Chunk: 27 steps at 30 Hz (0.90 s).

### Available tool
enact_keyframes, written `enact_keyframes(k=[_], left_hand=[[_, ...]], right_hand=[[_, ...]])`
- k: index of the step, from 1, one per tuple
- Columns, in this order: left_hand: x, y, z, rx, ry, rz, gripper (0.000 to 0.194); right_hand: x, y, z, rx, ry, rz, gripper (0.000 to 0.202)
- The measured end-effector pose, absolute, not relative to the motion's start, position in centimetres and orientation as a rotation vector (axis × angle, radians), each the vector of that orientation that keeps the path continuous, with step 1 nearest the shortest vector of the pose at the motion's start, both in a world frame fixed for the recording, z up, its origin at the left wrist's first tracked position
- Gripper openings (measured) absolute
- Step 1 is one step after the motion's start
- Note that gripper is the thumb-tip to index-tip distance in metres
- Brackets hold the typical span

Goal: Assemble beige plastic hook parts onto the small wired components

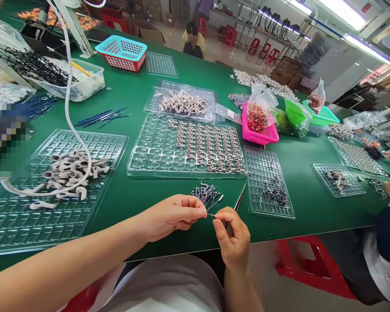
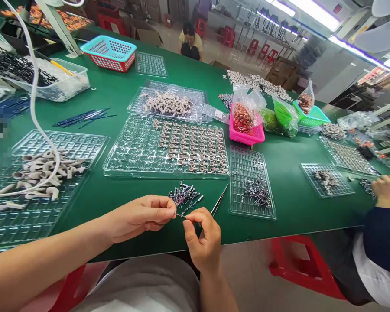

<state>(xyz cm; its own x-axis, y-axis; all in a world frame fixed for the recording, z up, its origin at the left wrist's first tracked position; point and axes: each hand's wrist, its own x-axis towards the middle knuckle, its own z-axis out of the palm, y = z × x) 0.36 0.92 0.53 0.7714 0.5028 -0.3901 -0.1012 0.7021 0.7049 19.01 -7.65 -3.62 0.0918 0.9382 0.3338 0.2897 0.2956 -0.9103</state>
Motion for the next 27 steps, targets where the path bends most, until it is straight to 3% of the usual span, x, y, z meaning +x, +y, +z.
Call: enact_keyframes(k=[16, 27], left_hand=[[0.5, 0.4, -0.1, 0.804, 0.535, 0.363, 0.036], [-0.1, 0.6, 1.9, 0.678, 0.675, 0.438, 0.036]], right_hand=[[19.2, -7.7, -3.6, -1.161, -1.415, 0.761, 0.011], [19.0, -7.9, -4.2, -1.263, -1.313, 0.671, 0.010]])
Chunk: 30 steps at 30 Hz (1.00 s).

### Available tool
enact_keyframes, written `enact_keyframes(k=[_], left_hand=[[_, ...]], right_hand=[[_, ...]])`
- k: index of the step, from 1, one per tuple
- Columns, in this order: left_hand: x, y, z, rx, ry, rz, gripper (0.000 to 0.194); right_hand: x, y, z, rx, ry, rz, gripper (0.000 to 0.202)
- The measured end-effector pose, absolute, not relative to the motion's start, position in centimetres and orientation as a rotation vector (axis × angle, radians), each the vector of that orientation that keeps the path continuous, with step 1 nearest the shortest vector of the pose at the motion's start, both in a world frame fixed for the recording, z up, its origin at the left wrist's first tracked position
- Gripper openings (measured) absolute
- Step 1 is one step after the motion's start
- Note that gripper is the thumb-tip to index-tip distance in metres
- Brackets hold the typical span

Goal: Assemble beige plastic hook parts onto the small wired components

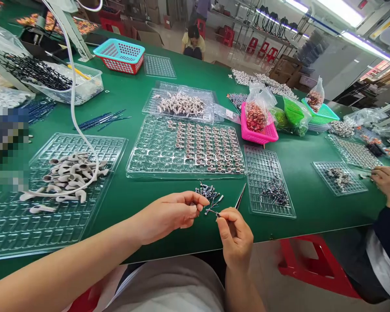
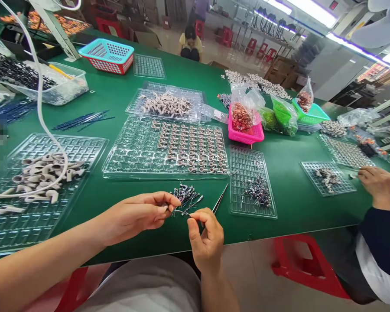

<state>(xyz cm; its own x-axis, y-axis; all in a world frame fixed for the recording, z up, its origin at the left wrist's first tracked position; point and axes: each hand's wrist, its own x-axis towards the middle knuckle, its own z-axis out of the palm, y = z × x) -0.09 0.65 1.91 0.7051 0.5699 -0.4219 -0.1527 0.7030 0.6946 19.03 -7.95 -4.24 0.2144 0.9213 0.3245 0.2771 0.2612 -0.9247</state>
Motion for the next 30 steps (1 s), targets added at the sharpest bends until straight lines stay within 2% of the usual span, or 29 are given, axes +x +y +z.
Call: enact_keyframes(k=[8, 18, 30], left_hand=[[1.1, 0.1, 0.8, 0.903, 0.770, 0.432, 0.039], [1.1, -0.3, 0.5, 1.163, 0.898, 0.521, 0.021], [1.2, -0.4, 0.3, 1.251, 0.946, 0.575, 0.015]], right_hand=[[18.9, -8.1, -4.4, -1.322, -1.285, 0.606, 0.006], [18.7, -8.0, -4.0, -1.332, -1.377, 0.533, 0.008], [18.7, -7.9, -3.9, -1.362, -1.435, 0.520, 0.005]])
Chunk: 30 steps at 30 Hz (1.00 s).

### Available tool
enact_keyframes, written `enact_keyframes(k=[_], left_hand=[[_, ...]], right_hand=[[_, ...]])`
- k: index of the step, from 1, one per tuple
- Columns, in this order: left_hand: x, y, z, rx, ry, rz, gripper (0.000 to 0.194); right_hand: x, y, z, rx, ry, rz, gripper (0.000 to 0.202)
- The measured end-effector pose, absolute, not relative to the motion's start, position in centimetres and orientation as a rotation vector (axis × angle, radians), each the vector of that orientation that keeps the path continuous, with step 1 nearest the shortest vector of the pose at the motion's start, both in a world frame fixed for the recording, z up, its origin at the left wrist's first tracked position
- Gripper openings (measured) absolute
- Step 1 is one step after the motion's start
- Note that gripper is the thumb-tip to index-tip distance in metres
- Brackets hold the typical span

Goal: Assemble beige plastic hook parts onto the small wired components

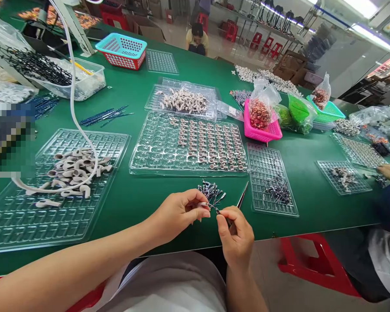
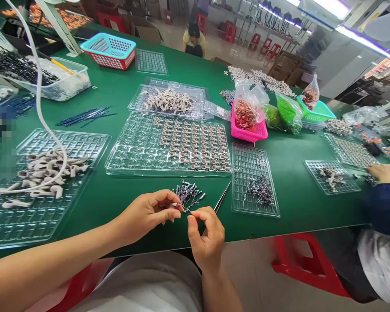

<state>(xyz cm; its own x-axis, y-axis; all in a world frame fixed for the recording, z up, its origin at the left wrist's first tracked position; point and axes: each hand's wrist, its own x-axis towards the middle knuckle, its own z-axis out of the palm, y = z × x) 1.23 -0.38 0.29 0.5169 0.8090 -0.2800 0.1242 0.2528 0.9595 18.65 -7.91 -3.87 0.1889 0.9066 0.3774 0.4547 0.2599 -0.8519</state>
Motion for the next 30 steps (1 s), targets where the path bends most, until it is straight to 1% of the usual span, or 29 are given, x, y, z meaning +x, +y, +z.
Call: enact_keyframes(k=[5, 9, 15, 21, 30], left_hand=[[1.1, -0.2, 0.0, 1.405, 0.973, 0.577, 0.013], [0.9, -0.1, -0.1, 1.647, 1.032, 0.595, 0.010], [0.5, 0.0, -0.8, 1.962, 1.013, 0.667, 0.012], [0.2, 0.1, -1.3, 2.214, 0.899, 0.609, 0.013], [0.2, 0.3, -1.3, 2.356, 0.786, 0.506, 0.012]], right_hand=[[18.6, -7.8, -3.7, -1.345, -1.464, 0.510, 0.007], [18.4, -7.7, -3.6, -1.348, -1.504, 0.500, 0.008], [18.4, -7.5, -3.5, -1.349, -1.549, 0.526, 0.008], [18.4, -7.3, -3.2, -1.362, -1.594, 0.566, 0.008], [18.4, -7.2, -3.3, -1.371, -1.670, 0.574, 0.009]])
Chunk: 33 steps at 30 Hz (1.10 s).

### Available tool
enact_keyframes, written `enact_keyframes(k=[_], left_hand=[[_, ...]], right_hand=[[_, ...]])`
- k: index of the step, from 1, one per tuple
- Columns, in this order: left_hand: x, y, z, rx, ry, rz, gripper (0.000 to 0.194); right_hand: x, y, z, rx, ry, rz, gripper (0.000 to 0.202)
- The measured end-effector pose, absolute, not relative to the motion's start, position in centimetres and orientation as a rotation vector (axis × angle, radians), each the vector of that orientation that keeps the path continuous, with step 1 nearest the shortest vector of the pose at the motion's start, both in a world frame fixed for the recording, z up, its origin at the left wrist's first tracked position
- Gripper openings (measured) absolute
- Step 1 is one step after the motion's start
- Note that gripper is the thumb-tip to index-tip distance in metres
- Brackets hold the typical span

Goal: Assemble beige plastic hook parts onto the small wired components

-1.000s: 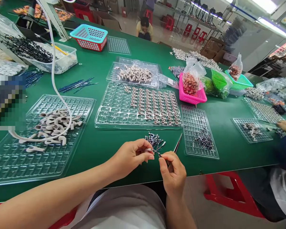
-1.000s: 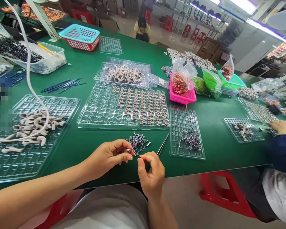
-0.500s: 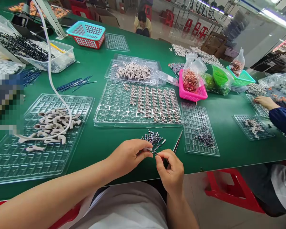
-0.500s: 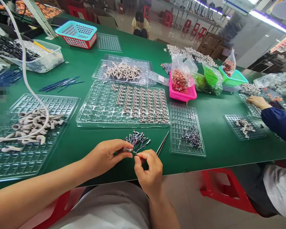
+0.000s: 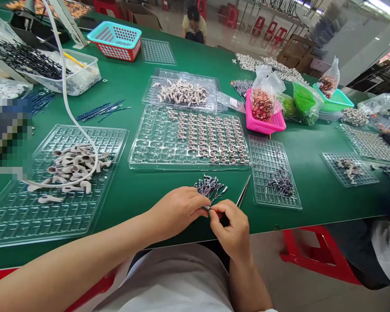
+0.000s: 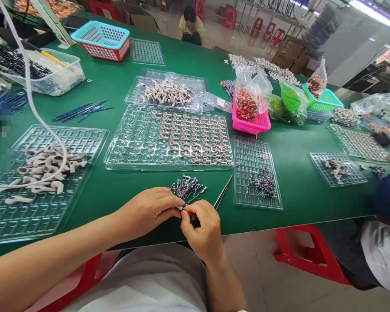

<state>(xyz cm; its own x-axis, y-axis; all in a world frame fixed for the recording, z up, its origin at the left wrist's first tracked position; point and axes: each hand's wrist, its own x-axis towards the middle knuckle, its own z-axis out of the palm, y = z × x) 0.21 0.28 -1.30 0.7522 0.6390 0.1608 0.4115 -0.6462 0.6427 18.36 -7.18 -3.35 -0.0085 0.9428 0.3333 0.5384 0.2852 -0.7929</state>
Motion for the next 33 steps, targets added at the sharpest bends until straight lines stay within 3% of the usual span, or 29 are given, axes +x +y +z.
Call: enact_keyframes(k=[33], left_hand=[[0.66, -0.50, -1.33, 2.422, 0.640, 0.934, 0.023]], right_hand=[[18.82, -7.61, -3.41, -1.172, -1.564, 0.602, 0.025]])
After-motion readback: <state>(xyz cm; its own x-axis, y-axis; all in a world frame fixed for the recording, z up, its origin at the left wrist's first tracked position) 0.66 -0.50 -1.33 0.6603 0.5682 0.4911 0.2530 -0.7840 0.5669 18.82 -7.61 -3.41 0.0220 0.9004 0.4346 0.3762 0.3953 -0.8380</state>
